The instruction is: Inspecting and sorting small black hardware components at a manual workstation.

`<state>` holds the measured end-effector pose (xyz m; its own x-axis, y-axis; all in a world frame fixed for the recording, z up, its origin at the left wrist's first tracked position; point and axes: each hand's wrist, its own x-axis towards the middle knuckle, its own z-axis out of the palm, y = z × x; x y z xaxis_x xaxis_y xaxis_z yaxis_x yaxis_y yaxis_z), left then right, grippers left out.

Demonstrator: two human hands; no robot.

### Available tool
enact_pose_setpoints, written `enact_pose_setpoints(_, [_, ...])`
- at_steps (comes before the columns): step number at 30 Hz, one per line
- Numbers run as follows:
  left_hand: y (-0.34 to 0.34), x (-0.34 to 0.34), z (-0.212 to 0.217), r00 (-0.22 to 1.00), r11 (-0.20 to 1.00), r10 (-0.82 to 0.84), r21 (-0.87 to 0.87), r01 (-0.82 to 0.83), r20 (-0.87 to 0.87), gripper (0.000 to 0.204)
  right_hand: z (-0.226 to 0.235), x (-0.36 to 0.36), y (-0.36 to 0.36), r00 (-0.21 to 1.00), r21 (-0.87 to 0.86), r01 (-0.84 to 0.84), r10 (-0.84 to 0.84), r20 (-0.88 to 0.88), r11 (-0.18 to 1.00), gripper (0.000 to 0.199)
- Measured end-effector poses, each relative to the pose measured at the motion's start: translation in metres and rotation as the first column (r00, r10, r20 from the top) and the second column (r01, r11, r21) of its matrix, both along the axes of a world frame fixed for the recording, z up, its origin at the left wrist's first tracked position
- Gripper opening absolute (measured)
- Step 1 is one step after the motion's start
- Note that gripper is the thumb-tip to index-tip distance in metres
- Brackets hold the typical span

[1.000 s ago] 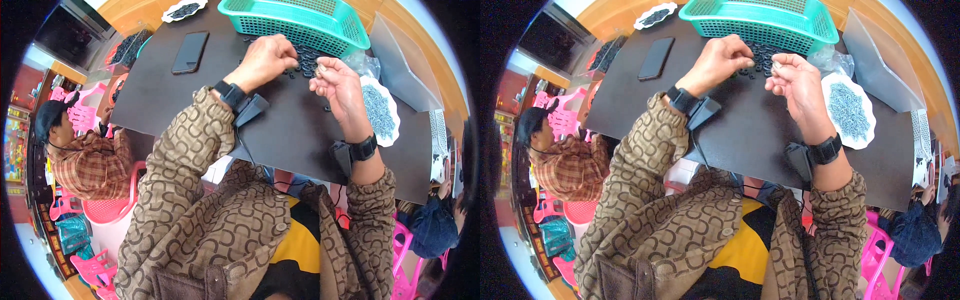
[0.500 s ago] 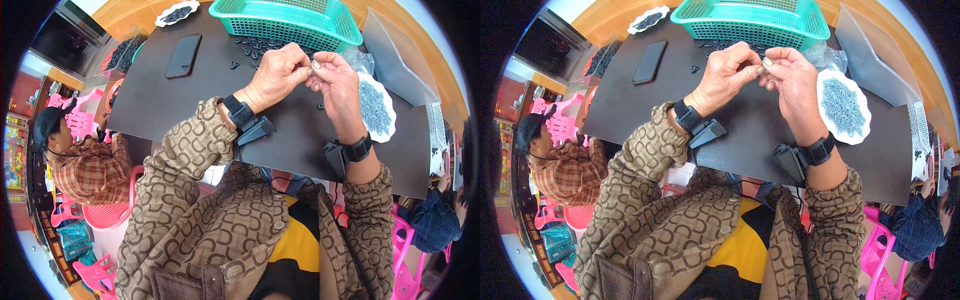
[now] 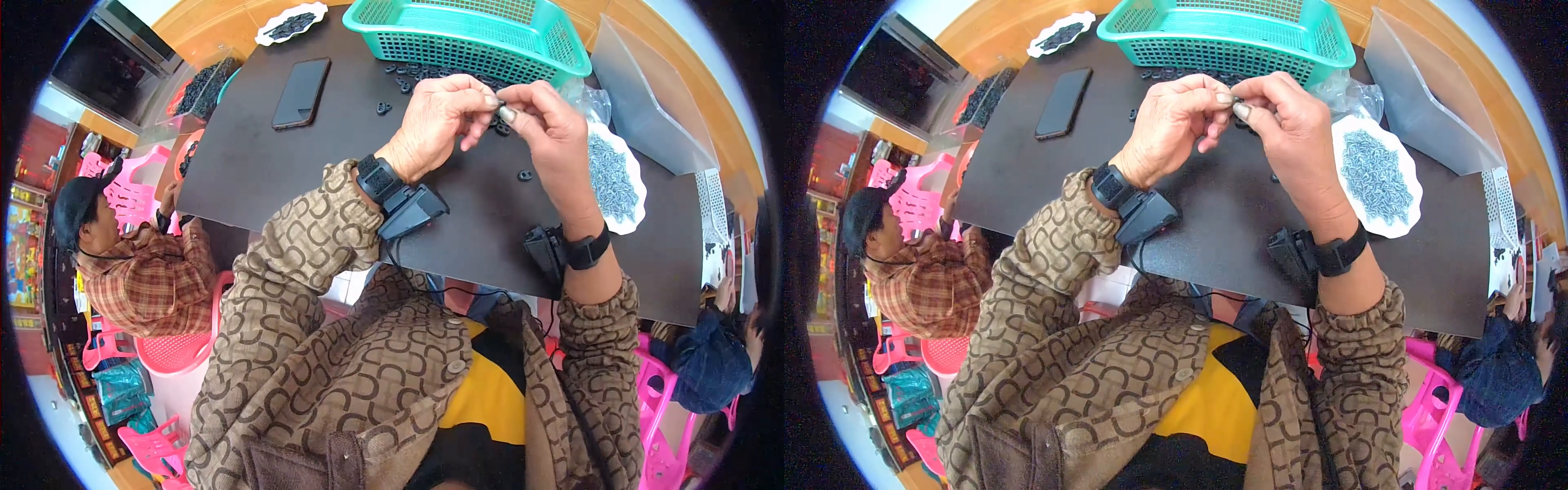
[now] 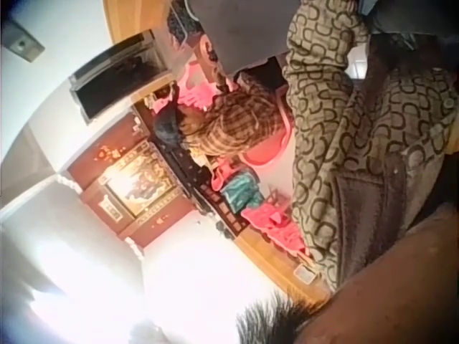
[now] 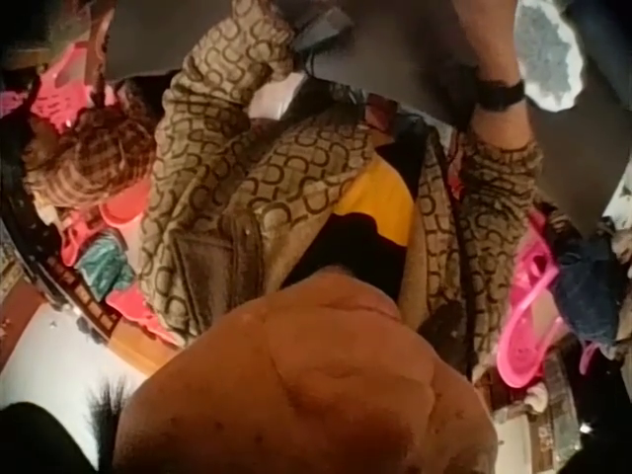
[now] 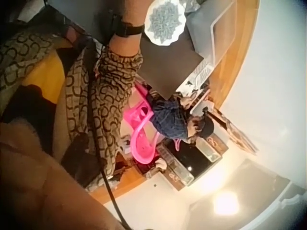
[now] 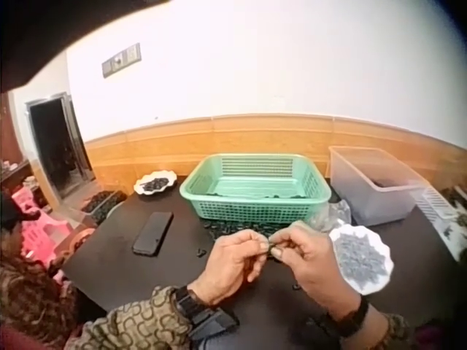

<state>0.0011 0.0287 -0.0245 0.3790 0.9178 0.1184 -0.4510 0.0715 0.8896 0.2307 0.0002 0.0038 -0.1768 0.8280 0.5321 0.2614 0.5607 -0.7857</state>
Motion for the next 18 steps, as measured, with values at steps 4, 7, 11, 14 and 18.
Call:
enact_pose_setpoints(4, [0.002, -0.001, -0.004, 0.999, 0.999, -0.045, 0.001, 0.045, 0.003, 0.019, 0.005, 0.002, -0.002, 0.994, 0.016, 0.018, -0.020, 0.104, 1.000, 0.016])
enact_pose_setpoints(7, [0.004, 0.000, -0.007, 0.997, 0.997, -0.073, 0.007, 0.072, 0.013, 0.022, -0.002, 0.006, 0.003, 0.987, 0.133, 0.022, -0.043, 0.155, 0.991, 0.012])
enact_pose_setpoints(11, [0.004, -0.003, -0.005, 0.996, 0.996, -0.088, -0.016, 0.089, 0.027, 0.025, -0.010, 0.007, 0.007, 0.997, -0.166, -0.050, 0.038, -0.071, 0.985, 0.009])
enact_pose_setpoints(14, [0.002, -0.004, -0.004, 0.998, 0.996, -0.069, -0.063, 0.068, -0.002, 0.027, -0.007, 0.004, 0.006, 0.983, -0.241, -0.088, 0.045, -0.178, 0.966, 0.008])
enact_pose_setpoints(18, [0.002, -0.007, -0.001, 0.993, 0.991, -0.116, -0.069, 0.117, 0.024, 0.030, -0.009, 0.005, 0.007, 0.998, -0.145, -0.021, 0.013, -0.056, 0.989, 0.008])
